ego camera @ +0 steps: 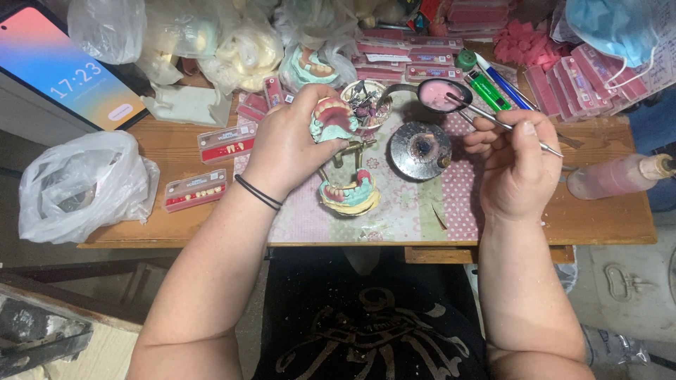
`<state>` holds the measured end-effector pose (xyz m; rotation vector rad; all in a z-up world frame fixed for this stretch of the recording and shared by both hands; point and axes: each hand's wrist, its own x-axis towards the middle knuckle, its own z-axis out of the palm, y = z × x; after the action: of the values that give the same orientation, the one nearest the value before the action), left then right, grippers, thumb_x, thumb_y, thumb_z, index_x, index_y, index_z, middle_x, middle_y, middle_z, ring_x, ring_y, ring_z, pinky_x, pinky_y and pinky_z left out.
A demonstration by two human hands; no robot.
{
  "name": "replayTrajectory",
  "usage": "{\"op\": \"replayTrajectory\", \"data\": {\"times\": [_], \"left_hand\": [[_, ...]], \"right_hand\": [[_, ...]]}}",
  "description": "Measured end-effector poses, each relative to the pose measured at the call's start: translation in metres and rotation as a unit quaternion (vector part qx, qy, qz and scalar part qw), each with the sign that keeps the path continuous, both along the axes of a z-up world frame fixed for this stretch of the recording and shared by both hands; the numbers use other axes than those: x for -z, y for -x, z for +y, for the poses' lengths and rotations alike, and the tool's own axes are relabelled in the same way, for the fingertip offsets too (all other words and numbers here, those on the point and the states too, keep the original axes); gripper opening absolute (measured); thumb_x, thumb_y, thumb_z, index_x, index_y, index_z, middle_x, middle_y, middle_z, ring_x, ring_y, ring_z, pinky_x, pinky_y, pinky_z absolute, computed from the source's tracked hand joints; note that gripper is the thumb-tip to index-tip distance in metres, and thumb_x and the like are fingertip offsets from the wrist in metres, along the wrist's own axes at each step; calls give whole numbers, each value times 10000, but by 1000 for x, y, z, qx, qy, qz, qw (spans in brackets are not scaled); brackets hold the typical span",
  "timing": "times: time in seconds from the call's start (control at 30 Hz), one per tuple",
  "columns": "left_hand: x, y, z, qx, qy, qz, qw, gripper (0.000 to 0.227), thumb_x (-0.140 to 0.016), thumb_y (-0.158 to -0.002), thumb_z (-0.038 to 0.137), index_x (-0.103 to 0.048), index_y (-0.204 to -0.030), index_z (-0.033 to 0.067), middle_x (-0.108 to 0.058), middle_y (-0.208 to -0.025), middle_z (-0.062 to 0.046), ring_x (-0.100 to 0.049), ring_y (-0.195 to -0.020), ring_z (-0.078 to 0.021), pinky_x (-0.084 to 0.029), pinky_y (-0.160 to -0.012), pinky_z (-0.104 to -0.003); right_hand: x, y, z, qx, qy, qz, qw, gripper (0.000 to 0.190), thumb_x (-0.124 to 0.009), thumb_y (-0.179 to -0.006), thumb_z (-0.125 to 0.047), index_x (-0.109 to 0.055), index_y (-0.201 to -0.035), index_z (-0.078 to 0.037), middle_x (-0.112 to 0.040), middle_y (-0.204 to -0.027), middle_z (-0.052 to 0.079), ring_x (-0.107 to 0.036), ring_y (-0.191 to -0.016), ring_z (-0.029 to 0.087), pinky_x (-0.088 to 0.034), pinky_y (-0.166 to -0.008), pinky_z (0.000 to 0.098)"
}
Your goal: The person works on a dental mold, using a small brush to apply pink material to the gum area. They then use a rotary tool to grind and shape a small pink object held in their hand, repeating the grinding process after switching tools.
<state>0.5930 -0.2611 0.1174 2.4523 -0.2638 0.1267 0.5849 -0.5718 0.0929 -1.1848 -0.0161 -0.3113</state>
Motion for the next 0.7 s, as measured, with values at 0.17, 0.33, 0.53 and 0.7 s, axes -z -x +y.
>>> {"op": "replayTrajectory", "data": {"times": [0.17, 0.33, 0.53, 0.7], "left_hand": [[1, 0, 0, 0, -2, -3, 1000, 637, -889, -802, 318, -522, -1314, 221, -771, -1011, -38, -687, -906, -386, -514, -791, -471], [-2, 0, -1, 2, 4, -2, 1000, 635, -896, -800, 304, -528, -1310, 214, -775, -1008, -27, -692, -910, -365, -520, -792, -463], [-2, 1, -1, 0, 1, 6, 1000, 642, -895, -804, 311, -523, -1319, 215, -771, -1013, -41, -688, -907, -363, -518, -785, -457], [-2, 0, 0, 2, 2, 8, 1000, 643, -892, -804, 307, -520, -1320, 213, -773, -1009, -45, -700, -898, -360, -520, -779, -461]], "right_hand": [[-1, 1, 1, -20, 17, 9, 1000, 272, -643, -994, -324, -629, -1094, -71, -740, -987, 204, -745, -783, 256, -631, -695, 318], [-3, 3, 3, -25, 23, 14, 999, 278, -646, -990, -323, -645, -1067, -55, -731, -952, 199, -750, -782, 268, -650, -707, 328], [-3, 3, 4, -22, 7, 23, 999, 287, -662, -989, -346, -640, -1080, -75, -751, -989, 205, -760, -790, 261, -639, -697, 316], [0, 2, 3, -41, -25, 16, 999, 302, -678, -991, -344, -652, -1065, -53, -737, -953, 223, -756, -773, 285, -651, -659, 325]]}}
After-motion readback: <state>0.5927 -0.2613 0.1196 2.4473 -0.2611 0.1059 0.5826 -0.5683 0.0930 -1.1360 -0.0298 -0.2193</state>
